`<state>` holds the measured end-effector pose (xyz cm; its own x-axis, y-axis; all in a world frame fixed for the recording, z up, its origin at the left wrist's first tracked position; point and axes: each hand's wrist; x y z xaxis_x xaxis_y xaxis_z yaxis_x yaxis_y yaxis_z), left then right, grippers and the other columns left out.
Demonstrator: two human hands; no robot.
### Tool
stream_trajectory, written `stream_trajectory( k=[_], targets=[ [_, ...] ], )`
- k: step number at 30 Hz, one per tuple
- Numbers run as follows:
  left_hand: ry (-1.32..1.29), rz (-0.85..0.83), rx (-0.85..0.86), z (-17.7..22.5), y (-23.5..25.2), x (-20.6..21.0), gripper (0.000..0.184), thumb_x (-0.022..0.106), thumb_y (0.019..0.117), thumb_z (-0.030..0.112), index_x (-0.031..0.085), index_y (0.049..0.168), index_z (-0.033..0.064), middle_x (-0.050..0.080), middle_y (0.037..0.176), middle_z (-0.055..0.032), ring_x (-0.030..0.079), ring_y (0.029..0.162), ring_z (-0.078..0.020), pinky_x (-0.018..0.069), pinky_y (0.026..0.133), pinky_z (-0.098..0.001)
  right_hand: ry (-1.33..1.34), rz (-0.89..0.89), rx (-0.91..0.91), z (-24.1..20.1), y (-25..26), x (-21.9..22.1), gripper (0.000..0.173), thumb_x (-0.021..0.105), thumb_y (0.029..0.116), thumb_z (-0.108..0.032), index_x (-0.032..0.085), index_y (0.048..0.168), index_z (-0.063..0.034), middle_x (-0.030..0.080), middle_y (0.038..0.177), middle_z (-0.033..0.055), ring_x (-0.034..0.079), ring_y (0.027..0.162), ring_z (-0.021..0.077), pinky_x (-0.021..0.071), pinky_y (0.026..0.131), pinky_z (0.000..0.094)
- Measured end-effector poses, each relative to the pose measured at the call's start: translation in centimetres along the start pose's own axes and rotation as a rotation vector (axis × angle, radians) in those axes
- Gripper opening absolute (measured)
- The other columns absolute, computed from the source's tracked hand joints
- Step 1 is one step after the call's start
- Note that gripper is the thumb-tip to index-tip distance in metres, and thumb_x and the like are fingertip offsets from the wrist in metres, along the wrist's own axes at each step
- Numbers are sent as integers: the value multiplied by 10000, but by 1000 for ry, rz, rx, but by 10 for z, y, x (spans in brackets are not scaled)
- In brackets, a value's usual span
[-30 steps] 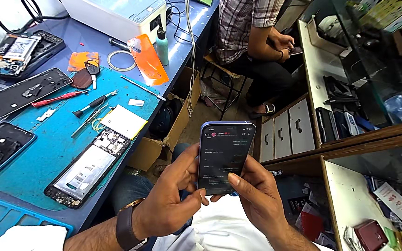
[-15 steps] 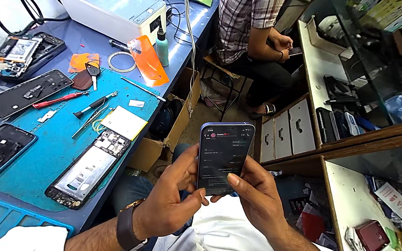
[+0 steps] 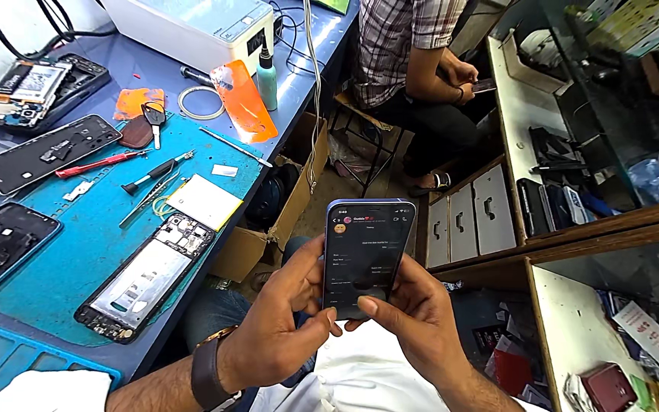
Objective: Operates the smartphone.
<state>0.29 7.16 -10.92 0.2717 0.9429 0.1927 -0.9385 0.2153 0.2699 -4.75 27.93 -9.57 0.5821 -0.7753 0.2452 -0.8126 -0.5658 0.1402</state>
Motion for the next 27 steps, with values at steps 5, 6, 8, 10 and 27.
stream_trajectory(
  k=[5, 6, 8, 10, 27],
  targets=[
    [1, 5, 5, 0, 0, 0, 738, 513, 899, -46, 284, 1569, 162, 665, 1230, -129, 731, 959, -270, 655, 725, -378, 21, 0, 12, -1, 2, 0, 313, 654, 987, -79, 606, 1296, -64, 705, 1082, 163, 748, 895, 233, 659, 738, 390],
    [-2, 7, 1, 0, 0, 0, 735, 512, 899, -47, 286, 1566, 164, 665, 1226, -129, 731, 953, -267, 654, 723, -374, 25, -11, 10, -1, 2, 0, 319, 657, 990, -94, 602, 1303, -64, 701, 1093, 163, 746, 904, 232, 659, 746, 391],
    [-9, 12, -12, 0, 0, 0, 736, 510, 902, -44, 281, 1568, 169, 666, 1224, -128, 733, 942, -270, 655, 709, -372, 35, -22, 7, 0, 2, -1, 336, 663, 988, -105, 596, 1314, -65, 699, 1104, 162, 744, 917, 230, 657, 754, 389],
    [-1, 20, -17, 1, 1, 1, 710, 522, 925, -14, 284, 1569, 169, 662, 1231, -127, 732, 947, -272, 658, 705, -375, 40, -27, 6, 0, 2, -1, 342, 667, 985, -104, 592, 1316, -66, 699, 1107, 159, 744, 922, 230, 656, 761, 389],
    [360, 387, 241, 15, 8, -8, 382, 371, 1073, 121, 611, 1316, -50, 719, 1134, -96, 715, 974, -161, 625, 832, -319, -1, -69, 103, 12, -10, 5, 360, 690, 977, -127, 591, 1313, -48, 710, 1109, 151, 748, 935, 238, 661, 765, 387]
  ],
)
Point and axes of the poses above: each hand's wrist, its own y-axis towards the middle knuckle, its own x-axis out of the palm, z = x × y
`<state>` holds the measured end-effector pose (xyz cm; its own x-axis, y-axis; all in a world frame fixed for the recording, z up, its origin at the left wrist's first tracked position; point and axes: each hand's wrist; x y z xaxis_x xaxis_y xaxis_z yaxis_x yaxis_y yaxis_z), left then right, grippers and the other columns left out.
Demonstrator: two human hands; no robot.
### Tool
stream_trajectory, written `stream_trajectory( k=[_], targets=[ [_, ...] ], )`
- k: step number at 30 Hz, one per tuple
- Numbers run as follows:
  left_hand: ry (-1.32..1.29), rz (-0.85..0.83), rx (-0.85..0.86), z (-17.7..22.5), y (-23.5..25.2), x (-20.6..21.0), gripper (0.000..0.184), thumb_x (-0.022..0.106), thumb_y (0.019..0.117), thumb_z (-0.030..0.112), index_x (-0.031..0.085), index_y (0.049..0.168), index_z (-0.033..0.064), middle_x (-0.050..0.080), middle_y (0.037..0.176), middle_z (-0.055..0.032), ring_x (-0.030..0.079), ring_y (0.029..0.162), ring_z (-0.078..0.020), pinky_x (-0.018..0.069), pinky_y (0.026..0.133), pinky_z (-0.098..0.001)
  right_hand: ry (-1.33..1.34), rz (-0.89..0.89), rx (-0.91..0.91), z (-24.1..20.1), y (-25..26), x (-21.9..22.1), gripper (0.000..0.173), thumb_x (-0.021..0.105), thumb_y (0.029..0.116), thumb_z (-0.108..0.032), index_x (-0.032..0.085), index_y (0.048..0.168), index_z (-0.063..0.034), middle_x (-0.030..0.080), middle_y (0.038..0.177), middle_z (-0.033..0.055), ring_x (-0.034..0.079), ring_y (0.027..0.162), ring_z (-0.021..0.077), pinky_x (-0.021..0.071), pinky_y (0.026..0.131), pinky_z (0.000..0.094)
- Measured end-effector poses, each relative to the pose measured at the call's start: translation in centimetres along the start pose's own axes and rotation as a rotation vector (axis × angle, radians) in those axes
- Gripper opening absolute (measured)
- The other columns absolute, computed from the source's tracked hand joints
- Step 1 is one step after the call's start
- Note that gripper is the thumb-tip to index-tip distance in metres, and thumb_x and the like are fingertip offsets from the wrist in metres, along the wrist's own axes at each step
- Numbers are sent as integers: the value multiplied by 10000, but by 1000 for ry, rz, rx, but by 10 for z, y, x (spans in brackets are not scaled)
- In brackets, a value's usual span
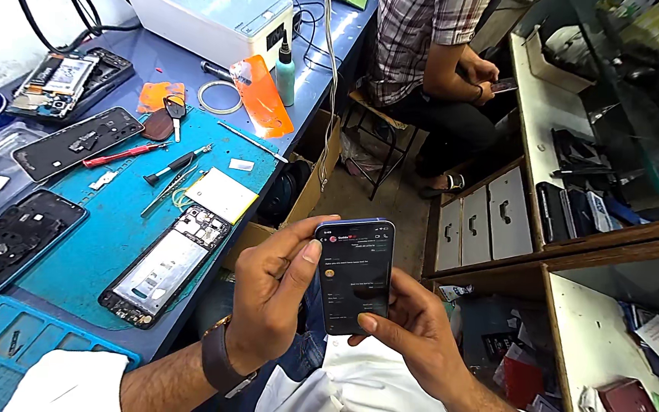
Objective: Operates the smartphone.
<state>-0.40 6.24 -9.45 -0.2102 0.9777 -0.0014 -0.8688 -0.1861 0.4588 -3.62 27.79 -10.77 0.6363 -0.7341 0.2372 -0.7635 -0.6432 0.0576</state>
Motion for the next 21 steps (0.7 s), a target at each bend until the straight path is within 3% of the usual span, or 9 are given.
stream_trajectory(
  k=[9, 21],
  targets=[
    [19, 28, 22, 1, -1, 1, 342, 414, 1062, 110, 652, 1260, -37, 726, 1060, -68, 704, 904, -126, 613, 793, -278, -27, 11, -5, 1, -1, 3, 331, 679, 984, -123, 598, 1294, -39, 708, 1103, 148, 745, 934, 231, 660, 766, 375],
    [62, 33, 61, 1, -1, 1, 339, 419, 1067, 126, 659, 1242, -38, 731, 1080, -63, 711, 941, -125, 616, 823, -282, -85, 13, -28, 1, -1, 3, 300, 670, 993, -138, 608, 1272, -45, 712, 1080, 133, 743, 911, 218, 658, 768, 365]
  ],
)
Point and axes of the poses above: each hand's wrist, its own y-axis towards the middle knuckle, its own x-axis out of the palm, z = x × y
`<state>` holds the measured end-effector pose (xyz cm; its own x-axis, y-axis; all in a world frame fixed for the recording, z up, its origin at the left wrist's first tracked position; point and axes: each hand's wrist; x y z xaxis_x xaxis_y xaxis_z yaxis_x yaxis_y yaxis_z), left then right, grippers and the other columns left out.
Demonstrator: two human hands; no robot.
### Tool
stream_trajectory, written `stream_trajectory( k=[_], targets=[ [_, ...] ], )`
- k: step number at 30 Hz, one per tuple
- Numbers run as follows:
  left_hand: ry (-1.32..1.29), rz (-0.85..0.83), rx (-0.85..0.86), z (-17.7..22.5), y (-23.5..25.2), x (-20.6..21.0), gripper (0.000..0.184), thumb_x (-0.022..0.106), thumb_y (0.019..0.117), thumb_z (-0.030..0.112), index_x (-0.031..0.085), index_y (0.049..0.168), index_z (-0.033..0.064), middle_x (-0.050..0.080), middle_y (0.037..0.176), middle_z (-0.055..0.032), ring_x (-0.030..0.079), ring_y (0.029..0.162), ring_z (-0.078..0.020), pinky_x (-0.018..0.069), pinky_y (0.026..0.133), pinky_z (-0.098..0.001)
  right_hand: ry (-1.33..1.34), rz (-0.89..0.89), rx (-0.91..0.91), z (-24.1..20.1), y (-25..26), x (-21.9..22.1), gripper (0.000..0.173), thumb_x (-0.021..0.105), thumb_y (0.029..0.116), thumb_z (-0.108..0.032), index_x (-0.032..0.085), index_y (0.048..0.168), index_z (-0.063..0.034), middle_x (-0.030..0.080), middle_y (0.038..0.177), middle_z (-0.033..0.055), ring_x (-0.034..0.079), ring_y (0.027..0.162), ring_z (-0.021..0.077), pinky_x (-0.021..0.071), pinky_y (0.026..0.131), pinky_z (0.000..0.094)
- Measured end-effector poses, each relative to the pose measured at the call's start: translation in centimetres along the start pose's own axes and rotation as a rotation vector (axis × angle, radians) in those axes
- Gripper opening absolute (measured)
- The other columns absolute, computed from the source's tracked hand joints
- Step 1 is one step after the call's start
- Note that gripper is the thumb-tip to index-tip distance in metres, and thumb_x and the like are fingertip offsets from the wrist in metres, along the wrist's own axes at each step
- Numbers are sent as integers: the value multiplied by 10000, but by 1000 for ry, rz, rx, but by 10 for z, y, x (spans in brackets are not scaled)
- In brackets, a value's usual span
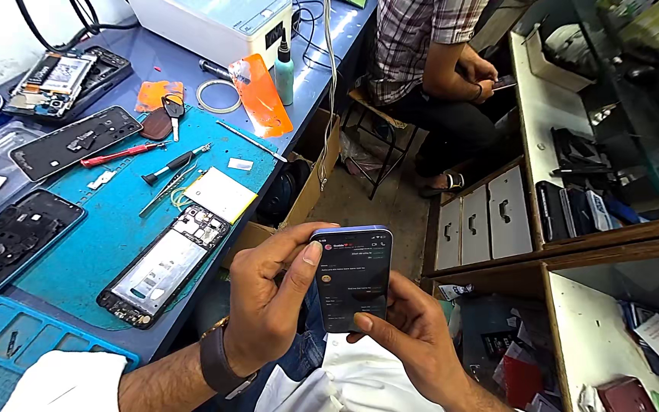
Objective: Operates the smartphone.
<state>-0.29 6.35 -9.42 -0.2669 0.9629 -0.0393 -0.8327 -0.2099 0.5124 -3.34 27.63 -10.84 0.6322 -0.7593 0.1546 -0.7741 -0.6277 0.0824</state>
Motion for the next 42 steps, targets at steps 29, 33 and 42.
stream_trajectory(
  k=[29, 33, 42],
  targets=[
    [41, 1, -27, 2, 0, 1, 272, 563, 999, 112, 640, 1229, -13, 731, 955, -17, 705, 791, -99, 619, 655, -243, 11, -8, 34, -2, 3, 1, 301, 690, 978, -133, 617, 1256, -45, 716, 1063, 130, 745, 908, 215, 660, 755, 365],
    [37, 22, -16, -1, -1, -2, 366, 367, 1093, 174, 677, 1179, 0, 725, 1006, -33, 707, 886, -112, 618, 773, -284, 14, -16, 38, -1, 1, 1, 299, 686, 982, -137, 615, 1256, -41, 715, 1062, 130, 745, 907, 217, 659, 758, 365],
    [-14, -18, -25, 0, 0, 0, 347, 441, 1069, 151, 639, 1285, -37, 728, 1054, -58, 712, 916, -126, 624, 788, -285, 56, -21, 43, -1, 1, -1, 313, 687, 980, -131, 607, 1269, -40, 710, 1089, 148, 748, 927, 234, 663, 755, 380]
  ],
)
Point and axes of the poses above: each hand's wrist, its own y-axis towards the middle knuckle, its own x-axis out of the palm, z = x × y
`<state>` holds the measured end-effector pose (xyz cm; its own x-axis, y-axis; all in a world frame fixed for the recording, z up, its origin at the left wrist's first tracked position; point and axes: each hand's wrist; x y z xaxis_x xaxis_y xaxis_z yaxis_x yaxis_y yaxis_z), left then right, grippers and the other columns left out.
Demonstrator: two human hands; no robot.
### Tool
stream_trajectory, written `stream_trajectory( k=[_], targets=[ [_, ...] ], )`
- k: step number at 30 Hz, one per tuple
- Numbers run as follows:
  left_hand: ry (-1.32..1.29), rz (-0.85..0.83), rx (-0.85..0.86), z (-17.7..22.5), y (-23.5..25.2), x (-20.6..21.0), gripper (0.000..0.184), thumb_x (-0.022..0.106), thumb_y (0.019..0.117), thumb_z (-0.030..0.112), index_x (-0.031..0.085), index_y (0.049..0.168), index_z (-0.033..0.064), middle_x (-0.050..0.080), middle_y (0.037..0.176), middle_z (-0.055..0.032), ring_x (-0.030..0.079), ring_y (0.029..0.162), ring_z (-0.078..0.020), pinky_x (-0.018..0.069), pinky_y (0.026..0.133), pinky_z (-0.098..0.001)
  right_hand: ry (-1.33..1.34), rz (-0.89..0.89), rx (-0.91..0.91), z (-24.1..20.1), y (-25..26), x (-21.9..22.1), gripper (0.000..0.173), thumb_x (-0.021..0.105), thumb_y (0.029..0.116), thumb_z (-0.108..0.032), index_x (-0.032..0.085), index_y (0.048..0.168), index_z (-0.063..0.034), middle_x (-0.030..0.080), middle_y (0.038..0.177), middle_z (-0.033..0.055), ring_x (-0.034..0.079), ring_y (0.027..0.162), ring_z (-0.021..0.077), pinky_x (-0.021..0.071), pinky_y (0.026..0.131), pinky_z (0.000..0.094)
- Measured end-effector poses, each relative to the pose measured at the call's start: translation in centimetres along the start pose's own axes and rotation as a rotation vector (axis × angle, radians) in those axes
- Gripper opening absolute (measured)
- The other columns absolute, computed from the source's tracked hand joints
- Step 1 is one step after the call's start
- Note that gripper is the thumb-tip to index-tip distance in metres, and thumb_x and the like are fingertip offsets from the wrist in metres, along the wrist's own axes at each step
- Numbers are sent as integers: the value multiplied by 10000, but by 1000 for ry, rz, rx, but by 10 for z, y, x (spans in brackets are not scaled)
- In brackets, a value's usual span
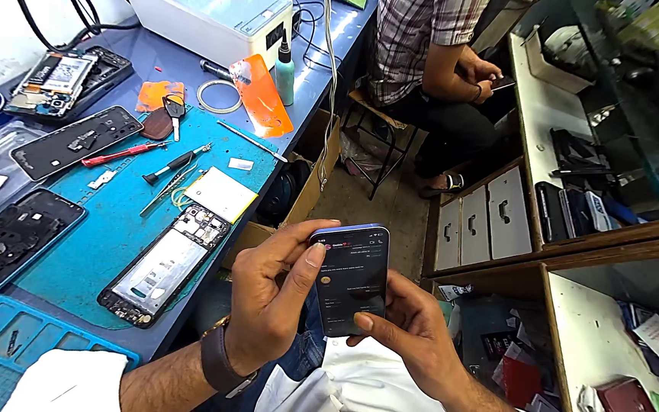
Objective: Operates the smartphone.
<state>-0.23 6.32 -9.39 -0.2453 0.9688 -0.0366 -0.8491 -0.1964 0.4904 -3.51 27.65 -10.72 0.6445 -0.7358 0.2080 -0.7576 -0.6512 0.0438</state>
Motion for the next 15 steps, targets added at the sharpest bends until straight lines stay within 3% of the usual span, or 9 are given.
stream_trajectory(
  k=[15],
  targets=[
    [-11, -13, -1, 0, 0, 1, 337, 467, 1040, 94, 619, 1305, -48, 736, 1051, -70, 724, 912, -142, 635, 775, -289, -4, 14, -2, 0, -1, 0, 308, 688, 978, -130, 615, 1265, -44, 717, 1074, 134, 751, 906, 223, 663, 746, 370]
  ],
)
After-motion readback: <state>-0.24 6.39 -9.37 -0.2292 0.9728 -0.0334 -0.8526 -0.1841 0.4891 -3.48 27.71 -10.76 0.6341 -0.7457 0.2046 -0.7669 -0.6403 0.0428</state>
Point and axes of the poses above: each hand's wrist, its own y-axis towards the middle knuckle, its own x-axis out of the palm, z = x × y
